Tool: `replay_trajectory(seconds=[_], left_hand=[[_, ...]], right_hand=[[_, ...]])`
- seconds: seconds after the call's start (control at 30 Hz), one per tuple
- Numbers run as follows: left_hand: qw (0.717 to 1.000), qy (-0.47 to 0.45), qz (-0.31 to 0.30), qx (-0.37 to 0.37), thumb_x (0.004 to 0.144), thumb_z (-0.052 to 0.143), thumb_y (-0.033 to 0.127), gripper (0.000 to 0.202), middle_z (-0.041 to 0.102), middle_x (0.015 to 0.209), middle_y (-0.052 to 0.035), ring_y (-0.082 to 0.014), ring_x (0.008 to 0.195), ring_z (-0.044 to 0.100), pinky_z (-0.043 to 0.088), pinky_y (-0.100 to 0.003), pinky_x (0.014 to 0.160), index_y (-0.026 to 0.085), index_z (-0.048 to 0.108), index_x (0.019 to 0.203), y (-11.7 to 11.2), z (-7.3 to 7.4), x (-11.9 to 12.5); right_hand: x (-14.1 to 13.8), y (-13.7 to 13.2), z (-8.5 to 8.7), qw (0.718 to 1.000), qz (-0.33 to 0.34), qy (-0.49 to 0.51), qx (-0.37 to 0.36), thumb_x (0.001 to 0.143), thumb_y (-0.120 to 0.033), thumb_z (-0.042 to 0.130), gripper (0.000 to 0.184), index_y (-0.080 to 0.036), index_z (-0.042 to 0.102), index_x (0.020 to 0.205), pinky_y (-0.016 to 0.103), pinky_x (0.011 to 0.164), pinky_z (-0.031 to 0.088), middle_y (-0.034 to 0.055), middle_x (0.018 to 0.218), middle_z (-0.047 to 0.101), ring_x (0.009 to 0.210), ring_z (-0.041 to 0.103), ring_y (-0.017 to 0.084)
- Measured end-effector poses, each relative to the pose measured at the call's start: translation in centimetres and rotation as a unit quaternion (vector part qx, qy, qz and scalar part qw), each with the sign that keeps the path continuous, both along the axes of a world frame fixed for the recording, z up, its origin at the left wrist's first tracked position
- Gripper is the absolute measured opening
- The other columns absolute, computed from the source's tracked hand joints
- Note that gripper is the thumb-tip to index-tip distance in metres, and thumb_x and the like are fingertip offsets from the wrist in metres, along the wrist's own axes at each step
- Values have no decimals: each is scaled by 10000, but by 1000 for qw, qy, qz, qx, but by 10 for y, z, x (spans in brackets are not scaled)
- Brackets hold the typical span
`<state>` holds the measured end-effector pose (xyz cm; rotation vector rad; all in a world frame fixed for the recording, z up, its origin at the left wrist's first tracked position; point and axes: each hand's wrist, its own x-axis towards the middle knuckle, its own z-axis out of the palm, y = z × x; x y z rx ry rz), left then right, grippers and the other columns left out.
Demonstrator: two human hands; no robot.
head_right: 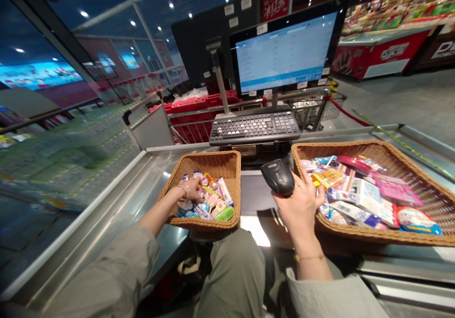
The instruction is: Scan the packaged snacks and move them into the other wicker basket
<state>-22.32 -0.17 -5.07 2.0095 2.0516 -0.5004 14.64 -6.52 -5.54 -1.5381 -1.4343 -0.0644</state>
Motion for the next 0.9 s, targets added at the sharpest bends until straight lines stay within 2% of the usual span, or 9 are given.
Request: replay_trajectory(seconds=[0.1, 0.2, 0.27, 0.37, 0.47, 0.6, 0.8, 0.9], left_hand=[[990, -119, -53, 47, 533, 929, 426, 854, 593, 1323, -114, -328, 1227, 622, 477, -439, 1082, 231, 573, 1284, -4, -4, -2], [946, -288, -95, 117, 529, 949, 366, 825, 580, 1261, -101, -328, 1246, 583, 460, -474, 1112, 217, 595, 1260, -8, -9, -1], [912, -372, -90, 145, 568, 937, 370, 787, 565, 1244, -91, -307, 1219, 585, 472, -487, 1103, 220, 590, 1258, -11, -10, 2], [867, -459, -72, 179, 586, 934, 365, 766, 531, 1253, -84, -272, 1187, 592, 494, -476, 1092, 222, 578, 1249, -13, -6, 11], [841, -490, -80, 216, 568, 953, 406, 844, 494, 1296, -92, -268, 1207, 581, 493, -474, 1107, 230, 565, 1297, -14, -1, 19], [855, -438, -101, 258, 596, 939, 474, 994, 480, 1359, -116, -309, 1318, 524, 422, -512, 1178, 236, 490, 1450, -14, -2, 22], [881, -368, -92, 284, 801, 778, 554, 887, 498, 1469, -174, -345, 1396, 492, 390, -546, 1189, 204, 399, 1523, -16, -8, 17], [884, -344, -108, 297, 797, 776, 574, 920, 517, 1446, -183, -351, 1388, 501, 402, -546, 1179, 194, 379, 1535, -18, -8, 19]], right_hand=[[-2, 0, 1, 1000, 6, 6, 6, 796, -433, 589, 340, -215, 714, 1025, 661, 1154, 236, 127, 1146, 746, 1332, 537, 364], [-3, 0, 0, 1000, 8, 4, 6, 801, -441, 584, 341, -213, 711, 1020, 676, 1143, 243, 127, 1121, 755, 1338, 533, 378], [-3, 1, -1, 1000, 8, 2, 9, 803, -448, 581, 341, -210, 705, 1013, 677, 1142, 248, 131, 1109, 758, 1333, 537, 377], [-4, 1, -3, 1000, 6, 1, 14, 807, -448, 576, 322, -213, 703, 988, 675, 1154, 238, 128, 1103, 759, 1325, 544, 368], [-5, 0, -3, 1000, 9, 2, 6, 806, -430, 581, 316, -218, 707, 1003, 681, 1159, 219, 123, 1111, 756, 1335, 537, 368], [-5, -1, -3, 1000, 11, 4, -5, 791, -411, 585, 337, -225, 707, 1044, 683, 1159, 208, 118, 1133, 752, 1352, 523, 367], [-6, 0, -4, 1000, 7, 12, -13, 777, -432, 573, 341, -229, 709, 1016, 673, 1166, 196, 109, 1121, 757, 1357, 519, 355], [-7, 0, -4, 1000, 9, 11, -13, 778, -424, 563, 335, -228, 705, 1009, 667, 1178, 177, 106, 1137, 752, 1357, 517, 348]])
